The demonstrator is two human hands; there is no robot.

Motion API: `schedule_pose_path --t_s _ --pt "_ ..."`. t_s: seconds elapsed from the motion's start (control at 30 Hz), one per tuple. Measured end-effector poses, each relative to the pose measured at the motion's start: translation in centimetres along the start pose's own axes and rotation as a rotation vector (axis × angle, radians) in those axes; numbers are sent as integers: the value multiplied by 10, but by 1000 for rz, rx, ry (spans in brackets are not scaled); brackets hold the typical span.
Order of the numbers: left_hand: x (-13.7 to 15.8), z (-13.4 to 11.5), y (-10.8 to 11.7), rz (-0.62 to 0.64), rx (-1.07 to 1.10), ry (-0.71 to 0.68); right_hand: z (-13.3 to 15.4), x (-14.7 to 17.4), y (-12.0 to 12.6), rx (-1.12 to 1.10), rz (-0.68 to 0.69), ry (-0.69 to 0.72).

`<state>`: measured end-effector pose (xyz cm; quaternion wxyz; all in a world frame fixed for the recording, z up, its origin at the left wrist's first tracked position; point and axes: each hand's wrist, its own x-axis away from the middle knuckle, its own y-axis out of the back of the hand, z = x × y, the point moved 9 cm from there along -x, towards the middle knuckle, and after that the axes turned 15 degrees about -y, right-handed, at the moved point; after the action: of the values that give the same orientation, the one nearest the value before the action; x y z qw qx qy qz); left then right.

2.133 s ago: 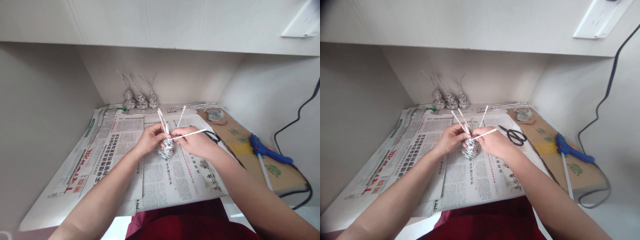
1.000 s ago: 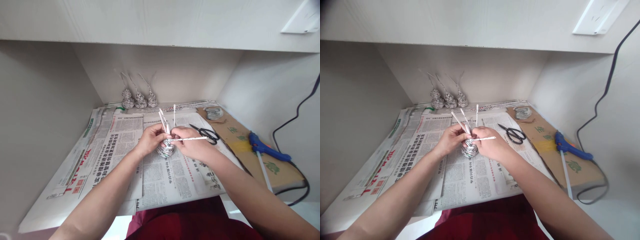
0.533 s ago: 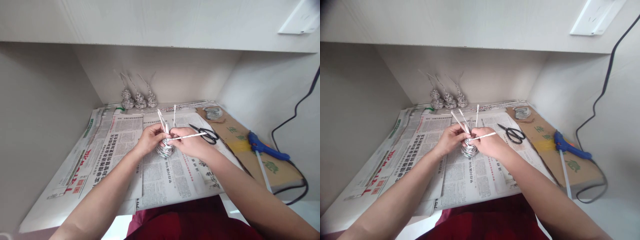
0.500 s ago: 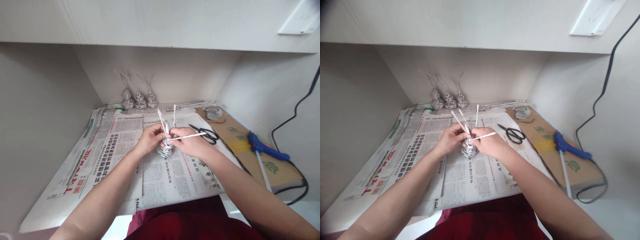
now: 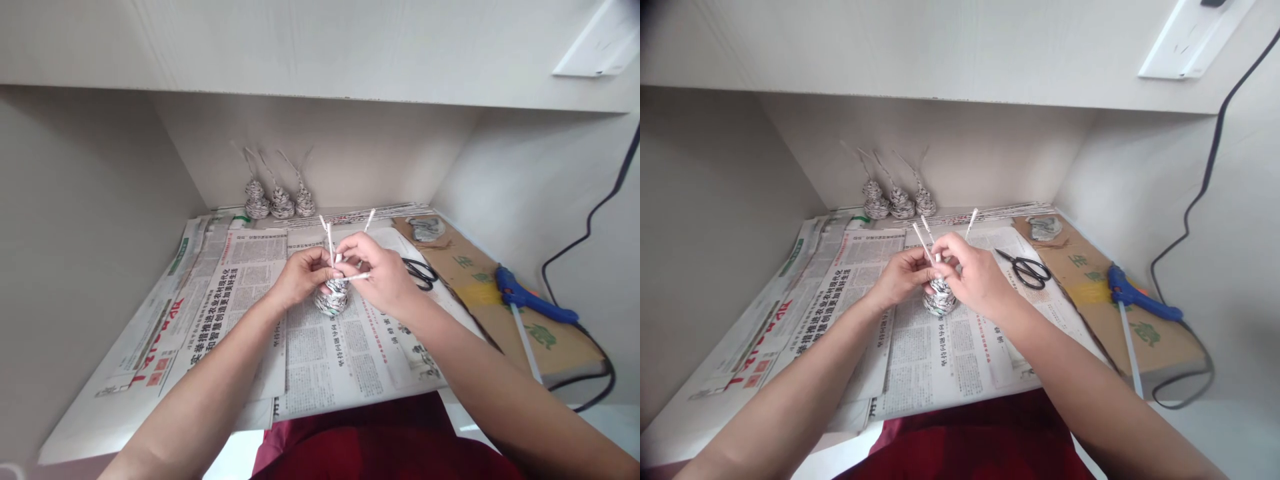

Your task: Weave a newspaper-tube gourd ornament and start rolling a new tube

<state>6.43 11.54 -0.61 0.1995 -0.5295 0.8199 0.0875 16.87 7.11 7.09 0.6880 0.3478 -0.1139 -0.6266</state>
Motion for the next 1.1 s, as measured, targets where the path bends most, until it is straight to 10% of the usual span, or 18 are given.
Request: schedule_pose_path --t_s 0.6,1.1 --pt "0 -5 2 19 -38 -21 7 17 4 672 -221 251" --pt "1 -2 -2 141 3 -11 2 13 -7 449 -110 94"
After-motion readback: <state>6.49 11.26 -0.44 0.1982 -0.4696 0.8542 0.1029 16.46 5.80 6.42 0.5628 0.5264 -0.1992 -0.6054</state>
